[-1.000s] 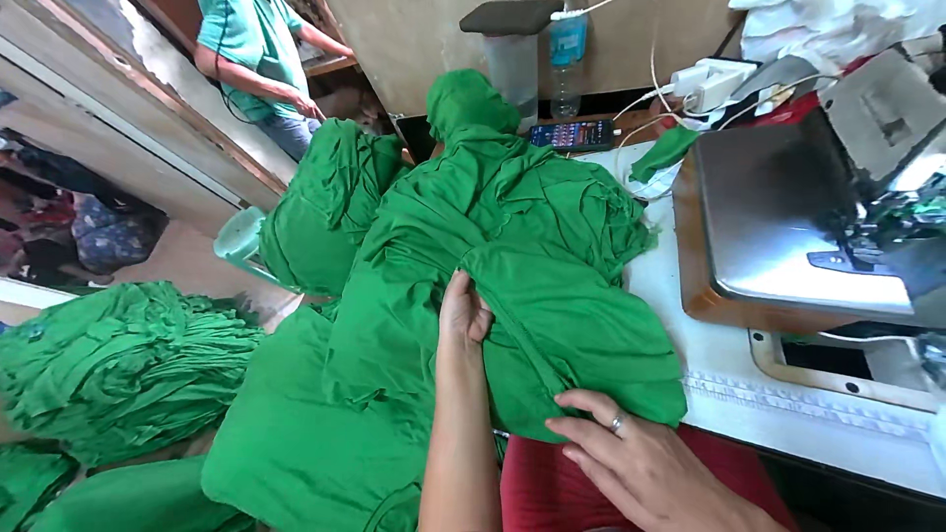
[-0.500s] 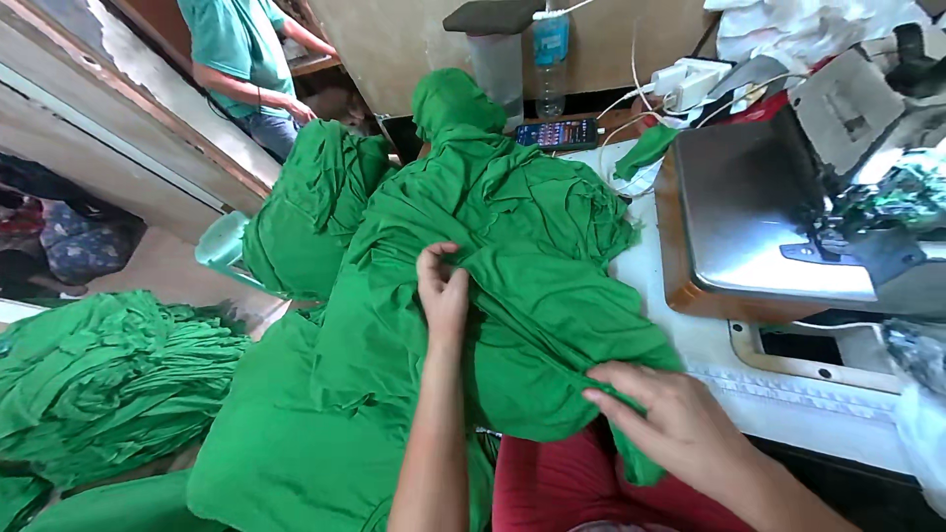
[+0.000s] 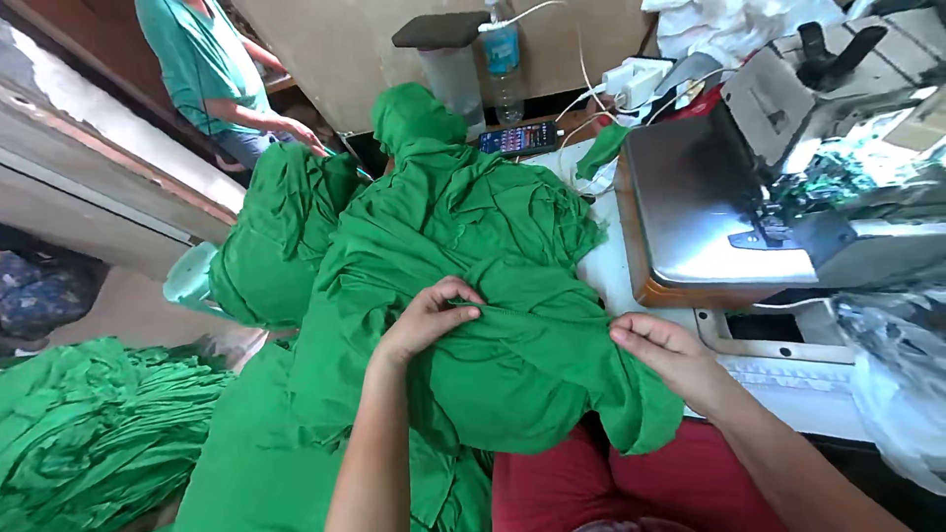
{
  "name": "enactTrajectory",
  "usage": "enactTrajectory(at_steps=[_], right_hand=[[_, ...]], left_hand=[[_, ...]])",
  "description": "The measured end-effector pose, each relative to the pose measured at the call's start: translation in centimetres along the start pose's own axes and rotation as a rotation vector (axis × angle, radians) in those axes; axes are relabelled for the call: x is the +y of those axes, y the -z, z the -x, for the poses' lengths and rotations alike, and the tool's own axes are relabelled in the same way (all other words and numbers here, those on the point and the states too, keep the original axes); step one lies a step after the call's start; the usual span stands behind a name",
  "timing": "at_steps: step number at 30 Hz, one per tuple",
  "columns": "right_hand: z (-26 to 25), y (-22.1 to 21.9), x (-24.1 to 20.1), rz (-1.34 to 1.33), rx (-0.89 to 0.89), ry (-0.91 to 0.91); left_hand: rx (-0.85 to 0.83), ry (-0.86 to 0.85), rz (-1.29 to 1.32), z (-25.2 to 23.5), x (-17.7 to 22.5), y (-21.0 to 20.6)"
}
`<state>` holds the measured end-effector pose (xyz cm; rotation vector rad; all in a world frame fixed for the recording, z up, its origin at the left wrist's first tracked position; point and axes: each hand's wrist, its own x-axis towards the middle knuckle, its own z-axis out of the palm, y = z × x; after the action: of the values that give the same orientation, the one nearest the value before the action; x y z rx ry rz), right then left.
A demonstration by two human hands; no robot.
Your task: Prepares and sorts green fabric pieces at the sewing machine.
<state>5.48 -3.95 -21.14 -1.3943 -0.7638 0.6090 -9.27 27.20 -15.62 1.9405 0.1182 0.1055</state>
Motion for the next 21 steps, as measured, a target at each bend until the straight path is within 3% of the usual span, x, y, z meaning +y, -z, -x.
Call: enactTrajectory(at_steps=[4,8,11,15,18,21], right_hand=[[0.1,-0.1,0.4,0.010,-0.006,0.039],[0.0,-0.3,0.7,0.017,-0.007,0.063],[0.5,-0.1,-0.3,0.096,-0.020,0.069],[0.6,0.9,-3.5,0.187,-0.203,0.208],[-0.4,0.3,-6.2,-0.023,-0.434,0.085],[-1.1,-1.7,-7.8,-0.139,-0.558,-0.118]], left_hand=[[0.089,0.133,-0.038,-0.2,1.4,-1.0],[0.132,0.124,0.036,0.0,0.5,-1.1],[0.263,-0.047,-0.059,0.4,0.2,-1.9],[0.325,-0.360,-0.320,0.8,4.3,-1.5],[0.218,-0.574,-0.310,0.1,8.1,-1.1],[0.088,-0.583,-0.277,-0.6,10.8,-2.4]])
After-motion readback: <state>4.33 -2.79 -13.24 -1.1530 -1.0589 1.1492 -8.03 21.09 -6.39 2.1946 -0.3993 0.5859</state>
